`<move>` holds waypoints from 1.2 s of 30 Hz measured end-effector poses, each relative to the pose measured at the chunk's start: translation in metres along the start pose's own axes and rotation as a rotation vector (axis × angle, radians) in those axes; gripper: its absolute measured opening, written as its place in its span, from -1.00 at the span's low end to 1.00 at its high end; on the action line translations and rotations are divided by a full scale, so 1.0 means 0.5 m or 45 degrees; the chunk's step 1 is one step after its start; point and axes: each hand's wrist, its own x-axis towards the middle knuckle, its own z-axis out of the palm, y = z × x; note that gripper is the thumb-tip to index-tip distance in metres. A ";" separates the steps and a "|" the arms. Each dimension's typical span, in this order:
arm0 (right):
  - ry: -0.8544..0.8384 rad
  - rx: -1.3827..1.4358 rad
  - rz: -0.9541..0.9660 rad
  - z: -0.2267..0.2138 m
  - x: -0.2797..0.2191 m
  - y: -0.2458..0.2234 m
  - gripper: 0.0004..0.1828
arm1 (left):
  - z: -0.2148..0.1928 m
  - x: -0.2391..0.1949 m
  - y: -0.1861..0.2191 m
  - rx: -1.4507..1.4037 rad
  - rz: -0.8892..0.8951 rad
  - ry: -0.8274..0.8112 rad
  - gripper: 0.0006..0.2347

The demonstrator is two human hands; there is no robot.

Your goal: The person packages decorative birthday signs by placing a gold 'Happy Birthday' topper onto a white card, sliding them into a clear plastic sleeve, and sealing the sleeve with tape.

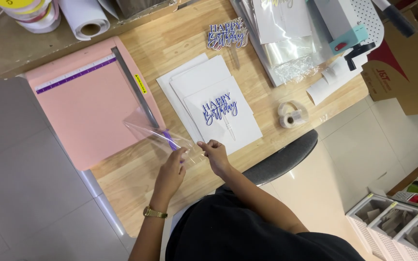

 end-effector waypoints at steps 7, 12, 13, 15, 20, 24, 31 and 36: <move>-0.047 -0.082 -0.086 -0.001 -0.015 -0.005 -0.51 | 0.055 -0.014 -0.089 0.398 0.276 0.419 -0.84; -0.213 -0.189 -0.156 0.013 -0.050 -0.023 -0.49 | 0.027 -0.013 -0.089 0.463 0.301 0.609 -0.87; -0.247 -0.239 -0.183 0.016 -0.056 -0.024 -0.51 | 0.028 -0.011 -0.097 0.494 0.318 0.669 -0.86; -0.282 -0.287 -0.209 0.019 -0.058 -0.017 -0.54 | 0.029 -0.002 -0.103 0.527 0.336 0.727 -0.85; 0.169 -0.441 -0.269 0.031 -0.085 -0.041 -0.46 | 0.022 0.009 -0.077 0.881 0.402 0.851 -0.70; 0.074 -0.578 -0.775 0.083 -0.137 -0.062 -0.60 | 0.064 0.009 -0.106 1.009 0.392 0.734 -0.67; -0.448 -0.874 -1.341 0.114 -0.157 -0.138 -0.89 | 0.077 -0.011 -0.047 0.871 0.376 0.740 -0.58; -0.518 -1.591 -1.484 0.102 -0.125 -0.160 -0.61 | 0.083 -0.023 -0.033 1.012 0.446 0.710 -0.59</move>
